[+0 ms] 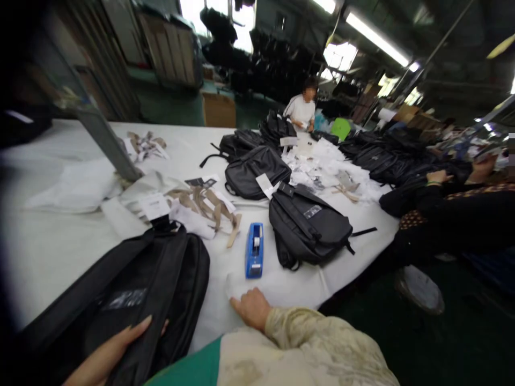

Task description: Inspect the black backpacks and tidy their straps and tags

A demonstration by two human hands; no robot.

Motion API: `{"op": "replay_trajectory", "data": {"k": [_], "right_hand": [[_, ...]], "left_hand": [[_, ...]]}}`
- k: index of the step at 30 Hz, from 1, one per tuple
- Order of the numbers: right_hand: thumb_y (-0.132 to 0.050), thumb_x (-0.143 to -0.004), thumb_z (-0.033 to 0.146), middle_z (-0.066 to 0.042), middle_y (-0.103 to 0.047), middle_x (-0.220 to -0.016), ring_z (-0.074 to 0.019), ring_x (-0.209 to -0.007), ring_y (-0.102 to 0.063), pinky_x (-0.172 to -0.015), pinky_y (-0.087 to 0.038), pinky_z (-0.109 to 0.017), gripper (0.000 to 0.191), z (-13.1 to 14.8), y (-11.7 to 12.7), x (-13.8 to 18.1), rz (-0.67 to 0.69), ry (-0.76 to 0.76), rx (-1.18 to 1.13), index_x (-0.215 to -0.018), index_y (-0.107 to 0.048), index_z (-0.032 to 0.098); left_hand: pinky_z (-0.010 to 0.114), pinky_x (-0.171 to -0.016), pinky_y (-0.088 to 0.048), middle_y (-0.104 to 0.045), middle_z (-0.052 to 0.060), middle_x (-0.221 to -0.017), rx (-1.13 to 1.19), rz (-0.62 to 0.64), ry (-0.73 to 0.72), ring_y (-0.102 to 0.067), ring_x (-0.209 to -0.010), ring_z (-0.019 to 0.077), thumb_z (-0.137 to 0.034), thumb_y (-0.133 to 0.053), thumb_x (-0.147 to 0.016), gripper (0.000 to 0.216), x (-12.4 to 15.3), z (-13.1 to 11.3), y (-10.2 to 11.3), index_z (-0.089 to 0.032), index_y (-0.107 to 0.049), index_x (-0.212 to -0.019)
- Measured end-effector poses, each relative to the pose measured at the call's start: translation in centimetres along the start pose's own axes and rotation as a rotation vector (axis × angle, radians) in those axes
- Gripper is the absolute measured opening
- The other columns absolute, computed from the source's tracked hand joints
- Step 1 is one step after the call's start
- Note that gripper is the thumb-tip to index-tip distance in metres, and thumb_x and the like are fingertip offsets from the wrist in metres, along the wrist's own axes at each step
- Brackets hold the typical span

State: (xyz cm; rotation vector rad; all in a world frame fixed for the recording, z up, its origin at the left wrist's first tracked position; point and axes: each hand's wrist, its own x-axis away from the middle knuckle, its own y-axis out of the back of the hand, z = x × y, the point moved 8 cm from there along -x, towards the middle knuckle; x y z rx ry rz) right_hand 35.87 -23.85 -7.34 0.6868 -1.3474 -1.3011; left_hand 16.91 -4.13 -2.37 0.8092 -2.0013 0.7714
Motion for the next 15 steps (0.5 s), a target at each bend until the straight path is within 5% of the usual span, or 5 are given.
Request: {"op": "replay_trajectory", "data": {"k": [3,6,10,15], "right_hand": [[-0.061,-0.091,0.035,-0.015,-0.070,-0.102,-0.0306,-0.098,-0.065,-0.083,-0.049,-0.045,0.035,0.2,-0.8,0.8,0.111,-0.022,-0.029,-0.123,-0.067,0.021],[-0.059,-0.092,0.050,-0.016,-0.068,-0.110,-0.0301,-0.107,-0.063,-0.089,-0.049,-0.043,0.041,0.0,-0.1,-1.4,0.059,-0.145,-0.137,-0.113,-0.070,0.017],[-0.070,-0.087,0.037,-0.019,-0.066,-0.116,-0.0301,-0.113,-0.062,-0.093,-0.048,-0.041,0.035,0.2,-0.5,-4.5,0.041,-0.332,-0.296,-0.111,-0.070,0.011],[-0.069,-0.084,0.020,-0.020,-0.070,-0.109,-0.0272,-0.107,-0.066,-0.088,-0.051,-0.034,0.015,0.1,-0.7,-5.2,0.019,-0.374,-0.452,-0.095,-0.073,0.009]], "left_hand": [[0.031,-0.058,-0.063,-0.078,0.015,-0.083,0.021,-0.011,-0.027,-0.074,-0.066,0.0245,-0.016,-0.073,-0.082,0.027,-0.6,0.1,0.1,-0.010,-0.070,-0.108],[0.030,-0.055,-0.062,-0.078,0.015,-0.080,0.024,-0.019,-0.031,-0.072,-0.060,0.0226,-0.013,-0.067,-0.086,0.020,0.1,-0.3,-0.1,-0.007,-0.070,-0.105],[0.033,-0.052,-0.062,-0.077,0.017,-0.079,-0.006,-0.027,-0.054,-0.073,-0.058,0.0250,-0.013,-0.066,-0.087,0.019,1.3,-1.1,-0.7,-0.006,-0.071,-0.103],[0.039,-0.057,-0.064,-0.078,0.017,-0.081,0.006,0.014,-0.037,-0.076,-0.067,0.0309,-0.014,-0.065,-0.087,0.025,1.7,-1.4,-1.1,-0.005,-0.071,-0.109]]}}
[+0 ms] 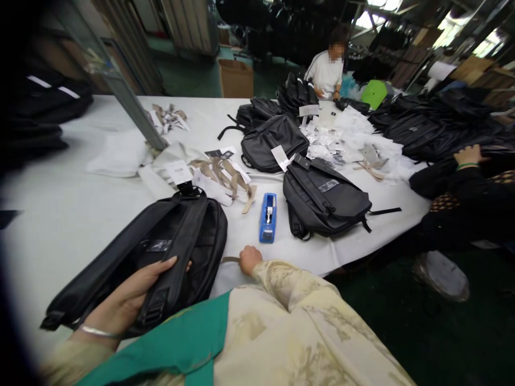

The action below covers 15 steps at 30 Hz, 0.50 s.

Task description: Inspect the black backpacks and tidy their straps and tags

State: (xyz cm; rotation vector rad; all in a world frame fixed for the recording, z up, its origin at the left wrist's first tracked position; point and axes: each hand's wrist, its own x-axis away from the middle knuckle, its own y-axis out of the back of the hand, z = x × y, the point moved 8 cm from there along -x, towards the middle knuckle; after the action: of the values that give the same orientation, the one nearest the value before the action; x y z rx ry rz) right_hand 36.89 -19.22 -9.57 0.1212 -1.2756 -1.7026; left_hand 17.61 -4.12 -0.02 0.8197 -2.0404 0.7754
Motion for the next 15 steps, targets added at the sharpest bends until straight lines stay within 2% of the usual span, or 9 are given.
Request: {"op": "replay_trajectory", "data": {"k": [2,4,6,8,10,13,15], "right_hand": [[-0.054,-0.093,0.018,-0.013,-0.073,-0.096,-0.0185,-0.088,-0.069,-0.076,-0.052,-0.027,0.020,0.0,1.0,0.5,0.001,0.010,-0.064,-0.100,-0.072,0.011],[-0.040,-0.099,0.018,-0.006,-0.072,-0.084,-0.0109,-0.065,-0.065,-0.062,-0.049,-0.021,0.031,0.4,2.5,1.4,0.004,0.028,-0.233,-0.106,-0.069,0.012],[-0.042,-0.097,0.022,-0.002,-0.068,-0.072,-0.0077,-0.052,-0.055,-0.053,-0.042,-0.019,0.030,1.8,3.7,2.6,0.048,0.065,-0.452,-0.100,-0.070,0.012],[-0.056,-0.089,0.025,0.001,-0.062,-0.061,-0.0072,-0.049,-0.049,-0.049,-0.038,-0.019,0.021,3.9,4.3,3.7,0.144,0.103,-0.591,-0.083,-0.072,0.012],[-0.064,-0.078,0.022,0.003,-0.058,-0.054,-0.0075,-0.050,-0.049,-0.050,-0.037,-0.019,0.014,6.3,4.5,4.3,0.207,0.147,-0.567,-0.071,-0.071,0.013],[-0.066,-0.071,0.015,0.004,-0.055,-0.051,-0.0096,-0.056,-0.053,-0.055,-0.038,-0.020,0.011,10.2,4.5,3.6,0.149,0.213,-0.455,-0.060,-0.069,0.014],[-0.066,-0.069,0.014,0.004,-0.051,-0.047,-0.0109,-0.058,-0.053,-0.056,-0.039,-0.020,0.014,12.2,3.9,2.2,0.119,0.192,-0.464,-0.055,-0.066,0.016]], "left_hand": [[0.039,-0.060,-0.065,-0.078,0.017,-0.083,0.031,0.007,0.015,-0.076,-0.069,0.0308,-0.015,-0.063,-0.087,0.028,0.1,-0.2,0.2,-0.006,-0.070,-0.113],[0.039,-0.063,-0.065,-0.078,0.016,-0.084,0.065,0.015,0.031,-0.076,-0.069,0.0295,-0.015,-0.063,-0.087,0.029,0.3,-0.4,0.4,-0.006,-0.070,-0.114],[0.038,-0.065,-0.065,-0.078,0.017,-0.083,0.089,0.029,0.053,-0.076,-0.069,0.0291,-0.014,-0.063,-0.087,0.028,0.4,-0.5,0.4,-0.005,-0.071,-0.112],[0.039,-0.064,-0.065,-0.078,0.017,-0.083,0.094,0.047,0.086,-0.076,-0.070,0.0297,-0.015,-0.062,-0.088,0.026,0.4,-0.5,0.2,-0.005,-0.071,-0.110],[0.039,-0.063,-0.065,-0.078,0.018,-0.084,0.083,0.060,0.099,-0.076,-0.070,0.0301,-0.016,-0.062,-0.088,0.025,0.3,-0.6,-0.1,-0.005,-0.071,-0.110],[0.040,-0.063,-0.065,-0.078,0.018,-0.085,0.029,0.068,0.059,-0.076,-0.069,0.0305,-0.017,-0.067,-0.085,0.028,0.2,-0.7,-0.6,-0.005,-0.070,-0.111],[0.041,-0.064,-0.065,-0.078,0.018,-0.083,-0.020,0.063,0.026,-0.075,-0.067,0.0313,-0.019,-0.072,-0.082,0.033,0.1,-0.6,-0.5,-0.006,-0.070,-0.111]]}}
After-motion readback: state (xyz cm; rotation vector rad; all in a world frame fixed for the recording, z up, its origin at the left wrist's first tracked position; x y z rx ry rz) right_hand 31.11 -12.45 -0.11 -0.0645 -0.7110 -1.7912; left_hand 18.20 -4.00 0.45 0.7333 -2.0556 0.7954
